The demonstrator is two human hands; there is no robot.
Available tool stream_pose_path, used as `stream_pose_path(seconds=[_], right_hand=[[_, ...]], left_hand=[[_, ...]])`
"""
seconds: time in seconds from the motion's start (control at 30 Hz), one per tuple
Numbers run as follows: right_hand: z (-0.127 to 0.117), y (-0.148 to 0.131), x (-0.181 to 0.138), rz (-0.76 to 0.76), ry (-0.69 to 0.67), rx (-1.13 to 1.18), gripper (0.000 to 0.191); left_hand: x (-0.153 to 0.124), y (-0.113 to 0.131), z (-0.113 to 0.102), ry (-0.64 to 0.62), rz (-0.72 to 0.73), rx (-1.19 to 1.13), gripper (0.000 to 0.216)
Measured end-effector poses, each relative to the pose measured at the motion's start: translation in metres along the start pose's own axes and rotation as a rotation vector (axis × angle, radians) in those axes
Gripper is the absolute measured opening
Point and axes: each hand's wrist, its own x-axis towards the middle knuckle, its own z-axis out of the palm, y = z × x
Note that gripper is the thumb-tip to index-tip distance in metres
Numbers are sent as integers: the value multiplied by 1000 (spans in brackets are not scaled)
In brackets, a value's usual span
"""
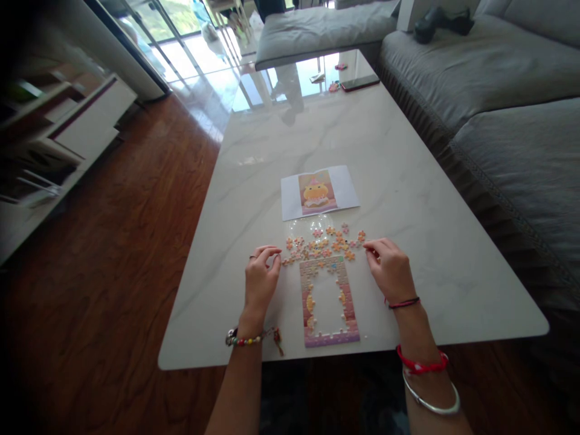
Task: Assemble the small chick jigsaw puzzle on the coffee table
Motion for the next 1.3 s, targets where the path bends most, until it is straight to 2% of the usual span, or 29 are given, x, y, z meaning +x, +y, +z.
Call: stream_pose_path(seconds=[0.33, 0.67, 1.3], right_hand=[[-1, 5, 0, 36, 13, 29, 13], [-15, 19, 2, 172, 67, 9, 16], [-15, 22, 0, 151, 52, 7, 16]], left_hand=[[1, -2, 0, 7, 17, 25, 15], [6, 0, 2, 0, 65, 32, 19], [7, 2, 6, -12, 66, 24, 18]])
